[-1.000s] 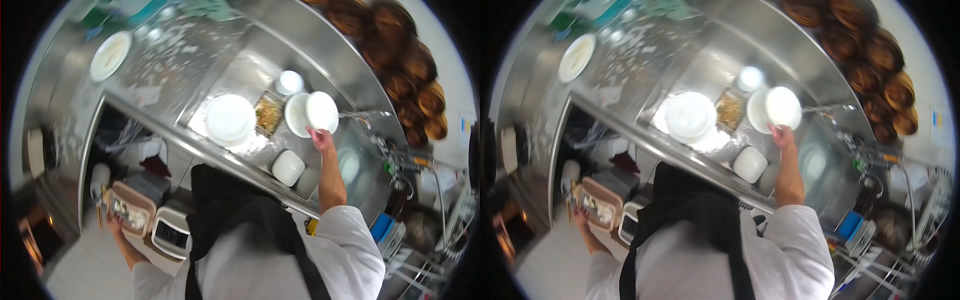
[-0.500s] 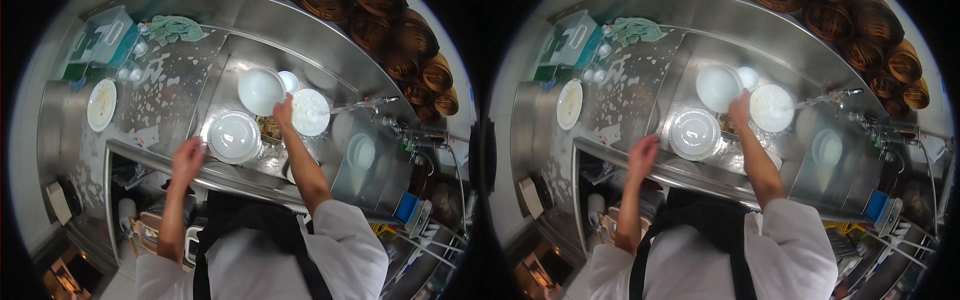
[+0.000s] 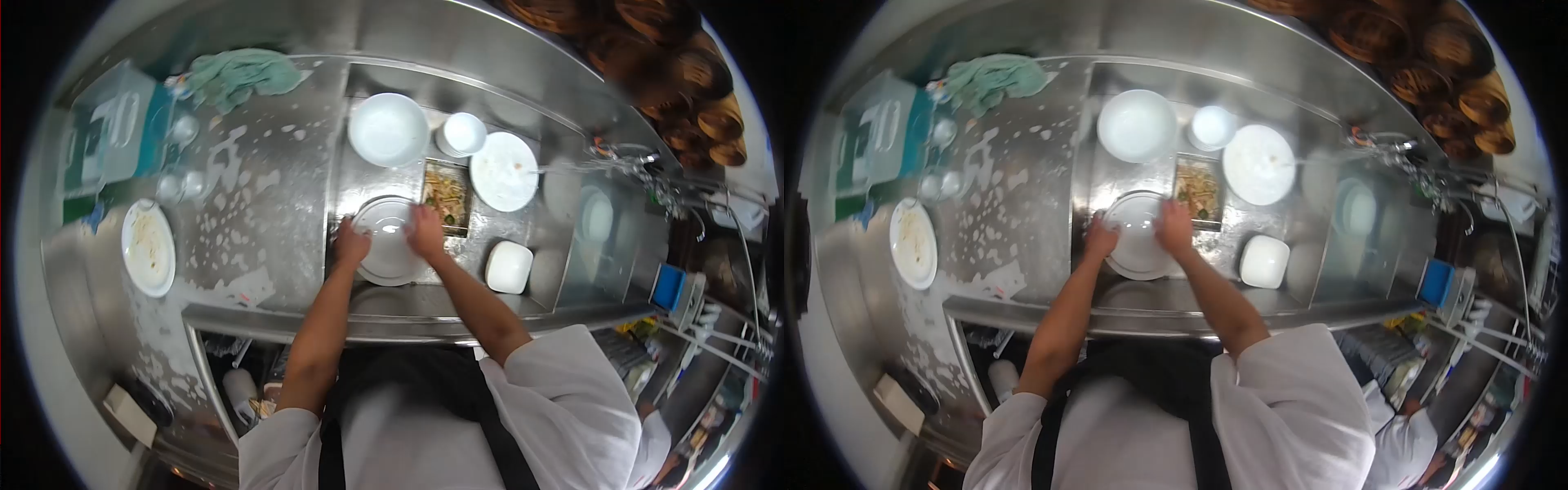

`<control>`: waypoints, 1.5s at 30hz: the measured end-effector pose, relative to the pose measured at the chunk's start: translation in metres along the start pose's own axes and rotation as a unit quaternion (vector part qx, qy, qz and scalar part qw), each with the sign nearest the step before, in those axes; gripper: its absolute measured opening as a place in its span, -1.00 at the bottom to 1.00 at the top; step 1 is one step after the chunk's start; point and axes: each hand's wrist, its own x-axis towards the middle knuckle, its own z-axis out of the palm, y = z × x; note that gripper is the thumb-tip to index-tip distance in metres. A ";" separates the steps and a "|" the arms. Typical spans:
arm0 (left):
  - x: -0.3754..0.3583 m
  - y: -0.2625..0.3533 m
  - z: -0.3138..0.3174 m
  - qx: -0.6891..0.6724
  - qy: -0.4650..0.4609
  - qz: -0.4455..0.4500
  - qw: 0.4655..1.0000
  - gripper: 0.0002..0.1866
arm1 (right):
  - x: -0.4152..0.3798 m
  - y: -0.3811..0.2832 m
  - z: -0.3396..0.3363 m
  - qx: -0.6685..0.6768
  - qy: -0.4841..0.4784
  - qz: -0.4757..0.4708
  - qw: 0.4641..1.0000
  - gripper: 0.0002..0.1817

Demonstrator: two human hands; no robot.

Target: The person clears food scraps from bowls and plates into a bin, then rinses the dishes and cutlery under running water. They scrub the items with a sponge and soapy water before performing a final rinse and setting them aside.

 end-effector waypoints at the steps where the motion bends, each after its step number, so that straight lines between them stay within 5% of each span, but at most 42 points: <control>1: 0.013 -0.015 0.018 -0.040 0.013 -0.063 0.997 -0.41 | -0.014 -0.013 -0.006 -0.033 0.043 0.007 0.999 -0.40; 4: 0.059 -0.072 0.066 -0.144 -0.022 -0.025 0.989 -0.37 | -0.027 -0.003 0.002 0.014 0.066 0.149 0.987 -0.45; 6: 0.067 -0.084 0.079 -0.284 -0.010 -0.060 0.957 -0.36 | -0.038 0.020 0.015 0.192 -0.150 0.193 0.951 -0.43; 9: 0.061 -0.068 0.061 -0.242 -0.033 -0.125 0.962 -0.36 | -0.045 0.006 -0.037 0.333 -0.193 0.249 0.889 -0.56; 11: 0.050 -0.058 0.053 -0.181 0.002 -0.079 0.980 -0.38 | -0.052 0.030 -0.037 0.345 -0.162 0.232 0.895 -0.58; 12: 0.031 -0.032 0.031 -0.213 -0.026 -0.131 0.968 -0.44 | -0.048 0.047 -0.049 0.352 -0.143 0.210 0.901 -0.58; 13: 0.017 -0.018 0.023 -0.206 -0.025 -0.127 0.970 -0.44 | -0.049 0.095 -0.025 0.267 -0.085 0.148 0.948 -0.60; 15: -0.006 -0.001 0.016 -0.070 0.091 -0.034 0.993 -0.48 | -0.026 0.122 -0.103 0.257 -0.038 0.237 0.936 -0.60; 16: -0.011 0.011 0.017 -0.066 0.094 -0.029 0.993 -0.48 | -0.016 0.147 -0.125 0.186 0.069 0.210 0.957 -0.58; 17: -0.016 0.026 0.020 -0.053 0.139 0.069 0.986 -0.49 | -0.001 0.187 -0.134 0.106 0.238 0.097 0.961 -0.58; 18: -0.020 0.041 0.025 -0.042 0.181 0.166 0.968 -0.48 | 0.008 0.218 -0.146 0.096 0.254 0.220 0.937 -0.60; 19: -0.019 0.062 0.031 -0.079 0.151 0.206 0.963 -0.51 | 0.014 0.230 -0.148 0.099 0.260 0.221 0.935 -0.60; 21: -0.008 0.109 0.066 -0.221 -0.007 0.158 0.962 -0.53 | 0.028 0.249 -0.156 0.417 0.304 0.347 0.783 -0.61; 23: -0.006 0.176 0.090 -0.370 -0.216 0.070 0.901 -0.50 | 0.036 0.256 -0.134 0.577 0.273 0.340 0.690 -0.46; 24: -0.005 0.207 0.108 -0.372 -0.212 0.076 0.900 -0.50 | 0.034 0.245 -0.143 0.674 0.252 0.322 0.615 -0.44; 25: -0.006 0.236 0.125 -0.456 -0.231 0.015 0.859 -0.49 | 0.027 0.242 -0.158 0.701 0.208 0.322 0.602 -0.45; 27: -0.004 0.269 0.142 -0.534 -0.244 -0.043 0.808 -0.47 | 0.010 0.252 -0.205 0.707 0.018 0.344 0.617 -0.46; 28: -0.002 0.281 0.148 -0.591 -0.311 -0.057 0.742 -0.46 | 0.013 0.265 -0.209 0.709 0.017 0.340 0.617 -0.46; 29: 0.002 0.296 0.153 -0.640 -0.376 -0.066 0.667 -0.46 | 0.022 0.279 -0.215 0.581 0.021 0.301 0.756 -0.48; 30: -0.002 0.302 0.160 -0.631 -0.350 -0.060 0.690 -0.48 | 0.029 0.294 -0.220 0.430 0.025 0.254 0.866 -0.49; 33: -0.011 0.313 0.183 -0.598 -0.255 -0.025 0.760 -0.47 | 0.058 0.294 -0.234 0.332 0.117 0.218 0.910 -0.49; 37: -0.010 0.327 0.185 -0.609 -0.126 -0.053 0.781 -0.41 | 0.074 0.272 -0.262 0.335 0.086 0.197 0.917 -0.48; 40: -0.003 0.330 0.183 -0.590 -0.117 -0.095 0.793 -0.34 | 0.064 0.263 -0.260 0.283 0.101 0.184 0.936 -0.53; 43: 0.001 0.330 0.182 -0.686 -0.039 -0.073 0.723 -0.30 | 0.047 0.272 -0.261 0.216 0.239 0.153 0.934 -0.62; 45: -0.010 0.332 0.171 -0.681 0.007 -0.071 0.729 -0.32 | 0.035 0.262 -0.302 0.259 0.243 0.188 0.916 -0.66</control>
